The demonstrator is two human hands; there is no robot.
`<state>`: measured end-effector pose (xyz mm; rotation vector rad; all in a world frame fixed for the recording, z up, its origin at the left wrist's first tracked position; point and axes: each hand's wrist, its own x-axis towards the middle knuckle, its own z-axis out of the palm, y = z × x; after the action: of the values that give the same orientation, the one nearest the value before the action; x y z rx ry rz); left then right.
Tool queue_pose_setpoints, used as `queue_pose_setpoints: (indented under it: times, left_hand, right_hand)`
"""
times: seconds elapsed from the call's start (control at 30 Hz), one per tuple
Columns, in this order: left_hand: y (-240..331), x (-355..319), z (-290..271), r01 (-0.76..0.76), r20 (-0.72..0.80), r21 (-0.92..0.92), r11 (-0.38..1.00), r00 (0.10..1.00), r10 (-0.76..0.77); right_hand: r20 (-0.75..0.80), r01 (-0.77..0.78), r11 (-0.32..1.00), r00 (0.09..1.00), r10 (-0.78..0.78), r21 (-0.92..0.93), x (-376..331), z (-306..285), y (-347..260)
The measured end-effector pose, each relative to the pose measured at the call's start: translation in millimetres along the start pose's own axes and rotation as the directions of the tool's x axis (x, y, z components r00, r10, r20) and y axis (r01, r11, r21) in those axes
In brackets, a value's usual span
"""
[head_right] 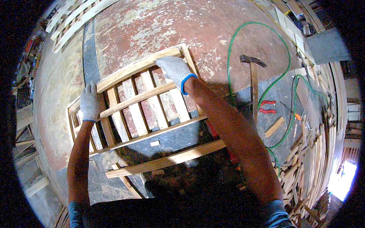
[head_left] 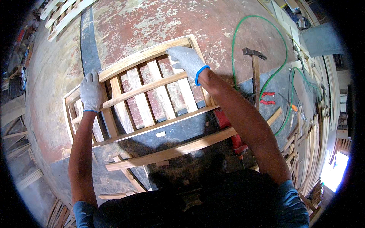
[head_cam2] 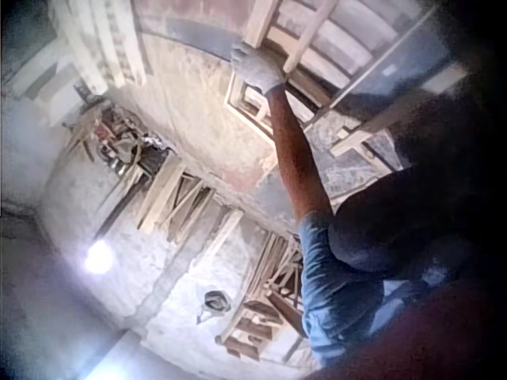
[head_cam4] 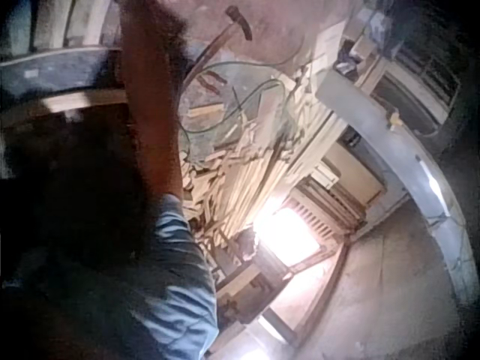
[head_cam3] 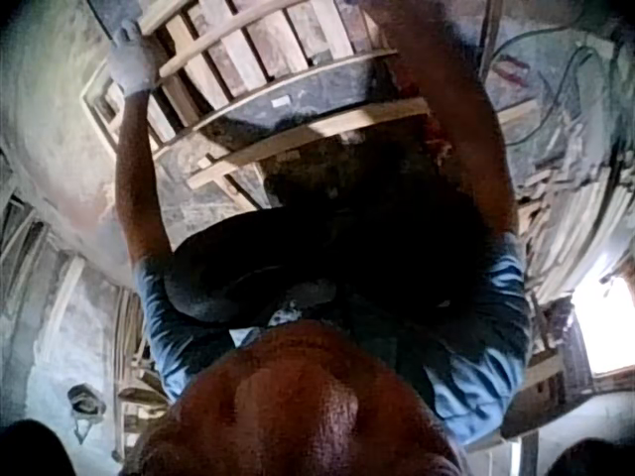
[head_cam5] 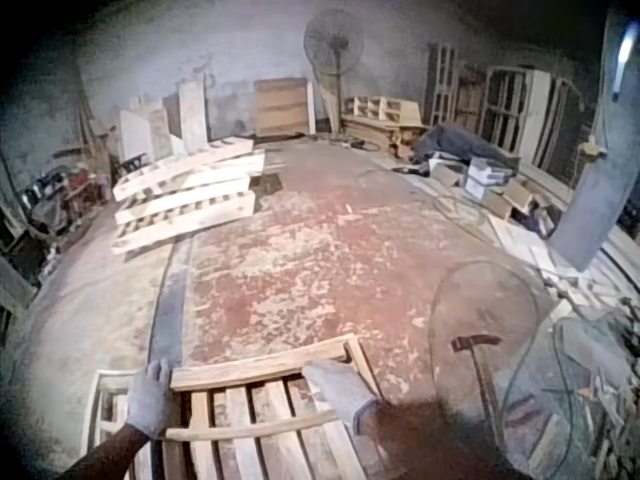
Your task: The person assembles a wooden pallet by placing slats onto a frame and securing them with a pneumatic nail gun. They work on the floor, flipping the pallet to nail both sides, and finish by moving a tarp and coiling a hose.
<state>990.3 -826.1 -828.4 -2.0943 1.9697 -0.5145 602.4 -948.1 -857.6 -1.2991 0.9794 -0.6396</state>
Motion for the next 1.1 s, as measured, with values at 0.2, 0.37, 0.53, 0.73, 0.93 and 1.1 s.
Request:
queue_pose_setpoints:
  times: [0.2, 0.37, 0.53, 0.73, 0.93, 1.1]
  left_hand:
    - [-10, -19, 2, -0.089, -0.191, -0.103, 0.991, 0.979, 0.068]
    - [-6, -72, -54, -0.149, -0.053, -0.271, 0.951, 0.989, 0.140]
    - [18, -149, -67, -0.153, 0.022, -0.337, 0.929, 0.985, 0.170]
    - [25, -172, -91, -0.033, 0.159, -0.512, 0.859, 0.978, 0.133]
    - [15, -157, -106, 0.203, 0.387, -0.795, 0.572, 0.896, 0.220]
    - [22, -160, -81, 0.256, 0.498, -0.586, 0.768, 0.862, 0.092]
  right_hand:
    - [0.039, -0.237, 0.964, 0.969, 0.243, -0.124, -30, -3, -54]
    - [0.105, 0.363, 0.162, 0.614, -0.782, -0.918, -103, 1, -85]
    - [0.195, 0.239, 0.259, 0.963, -0.183, -0.936, -116, 30, -68]
    - [0.205, 0.233, 0.396, 0.972, -0.112, -0.888, -145, 52, 4]
    - [0.199, 0.259, 0.434, 0.963, -0.179, -0.863, -145, 43, 7]
    - [0.463, 0.487, 0.082, 0.862, -0.206, -0.870, -138, 34, 30]
